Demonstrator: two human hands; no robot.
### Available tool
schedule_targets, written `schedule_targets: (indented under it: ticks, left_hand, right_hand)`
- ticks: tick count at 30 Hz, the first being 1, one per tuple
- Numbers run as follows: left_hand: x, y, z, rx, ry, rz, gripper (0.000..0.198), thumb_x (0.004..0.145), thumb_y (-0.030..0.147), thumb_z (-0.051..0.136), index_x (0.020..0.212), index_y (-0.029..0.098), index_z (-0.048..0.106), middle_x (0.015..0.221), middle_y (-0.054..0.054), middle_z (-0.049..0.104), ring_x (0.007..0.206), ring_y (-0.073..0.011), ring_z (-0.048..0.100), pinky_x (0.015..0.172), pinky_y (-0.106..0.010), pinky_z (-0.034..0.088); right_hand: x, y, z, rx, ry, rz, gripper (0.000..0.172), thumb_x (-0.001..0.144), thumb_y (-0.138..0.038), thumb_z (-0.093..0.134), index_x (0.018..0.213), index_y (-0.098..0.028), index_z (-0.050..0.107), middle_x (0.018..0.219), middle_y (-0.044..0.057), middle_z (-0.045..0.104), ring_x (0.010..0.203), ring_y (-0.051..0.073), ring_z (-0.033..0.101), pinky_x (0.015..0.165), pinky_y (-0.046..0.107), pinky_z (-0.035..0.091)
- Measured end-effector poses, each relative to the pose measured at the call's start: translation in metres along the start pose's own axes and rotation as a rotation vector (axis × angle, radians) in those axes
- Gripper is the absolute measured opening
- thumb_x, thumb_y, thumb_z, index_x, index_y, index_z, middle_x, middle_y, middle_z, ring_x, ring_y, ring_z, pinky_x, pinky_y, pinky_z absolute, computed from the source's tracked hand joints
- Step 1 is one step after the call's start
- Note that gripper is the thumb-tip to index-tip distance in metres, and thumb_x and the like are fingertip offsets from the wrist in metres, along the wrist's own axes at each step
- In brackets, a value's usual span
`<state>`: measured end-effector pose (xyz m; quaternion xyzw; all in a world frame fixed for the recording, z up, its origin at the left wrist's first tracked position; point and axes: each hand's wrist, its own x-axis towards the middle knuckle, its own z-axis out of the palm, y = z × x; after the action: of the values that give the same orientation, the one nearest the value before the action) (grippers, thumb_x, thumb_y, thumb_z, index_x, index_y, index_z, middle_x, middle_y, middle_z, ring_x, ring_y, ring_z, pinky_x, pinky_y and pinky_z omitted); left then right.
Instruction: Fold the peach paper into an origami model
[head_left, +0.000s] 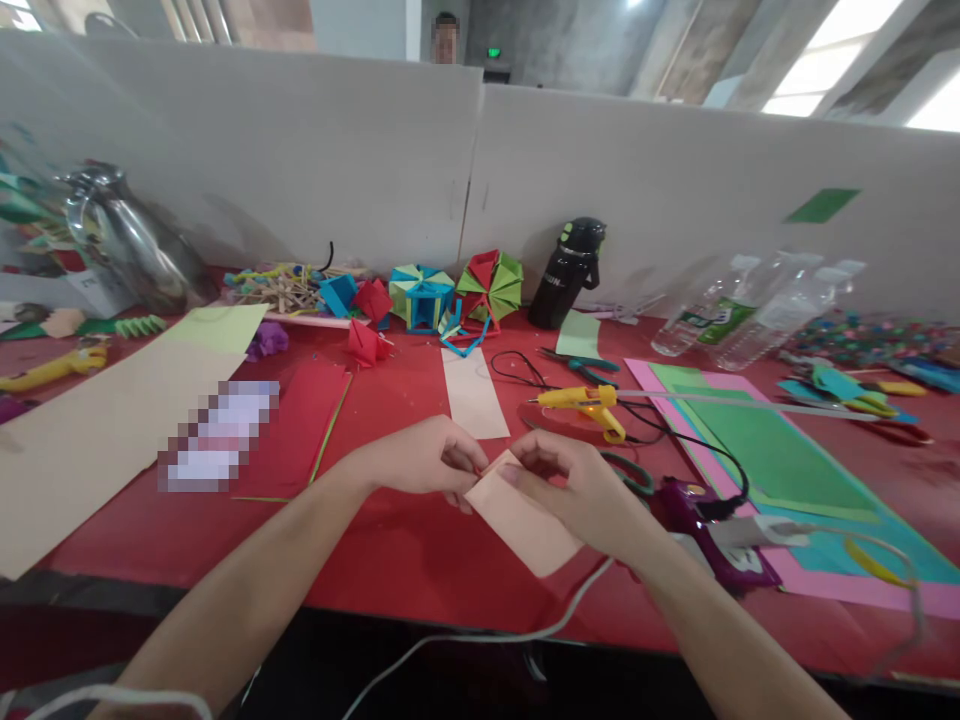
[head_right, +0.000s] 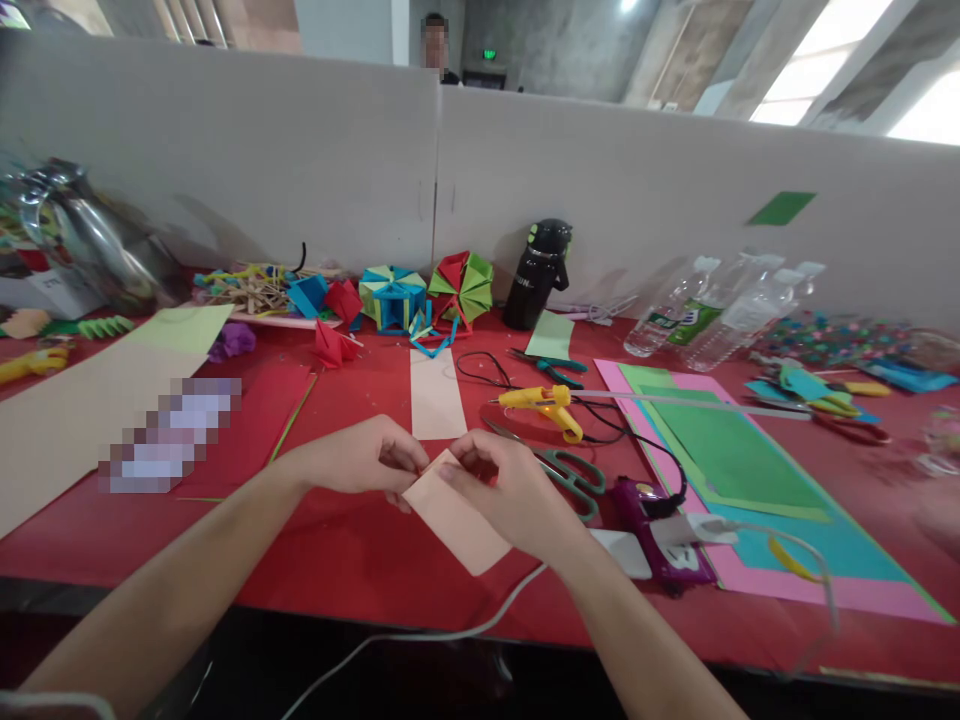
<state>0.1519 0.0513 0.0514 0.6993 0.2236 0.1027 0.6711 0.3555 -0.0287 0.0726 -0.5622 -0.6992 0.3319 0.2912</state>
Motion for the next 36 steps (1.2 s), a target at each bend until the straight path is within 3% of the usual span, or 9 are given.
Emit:
schedule_targets:
  ticks: [7, 16, 36]
  left_hand:
    - [-0.009, 0.000, -0.014, 0.001, -0.141, -0.094, 0.020, 0.080, 0.026, 0.065, 0.096, 0.015, 0.072, 0.079, -0.006, 0.074, 0.065, -0.0150, 0.071, 0.059, -0.022, 0.054]
    - [-0.012, 0.003, -0.021, 0.023, -0.081, -0.024, 0.024, 0.081, 0.032, 0.067, 0.097, 0.015, 0.074, 0.081, -0.006, 0.075, 0.067, -0.0147, 0.071, 0.062, -0.021, 0.055]
    - [-0.019, 0.006, -0.022, 0.021, -0.111, 0.001, 0.026, 0.081, 0.032, 0.068, 0.100, 0.016, 0.075, 0.083, -0.007, 0.075, 0.070, -0.0171, 0.071, 0.064, -0.023, 0.056]
  right_hand:
    - [-0.003, -0.005, 0.004, 0.041, -0.091, 0.009, 0.024, 0.089, -0.038, 0.057, 0.075, -0.018, 0.058, 0.070, -0.001, 0.059, 0.064, 0.012, 0.052, 0.055, 0.023, 0.039]
    - [-0.003, -0.003, 0.007, 0.125, -0.048, 0.004, 0.024, 0.088, -0.038, 0.059, 0.075, -0.019, 0.059, 0.071, -0.001, 0.060, 0.065, 0.012, 0.054, 0.056, 0.023, 0.040]
    - [-0.005, -0.004, 0.008, 0.243, -0.043, 0.039, 0.021, 0.084, -0.038, 0.066, 0.074, -0.019, 0.061, 0.070, -0.001, 0.062, 0.064, 0.012, 0.055, 0.055, 0.023, 0.042]
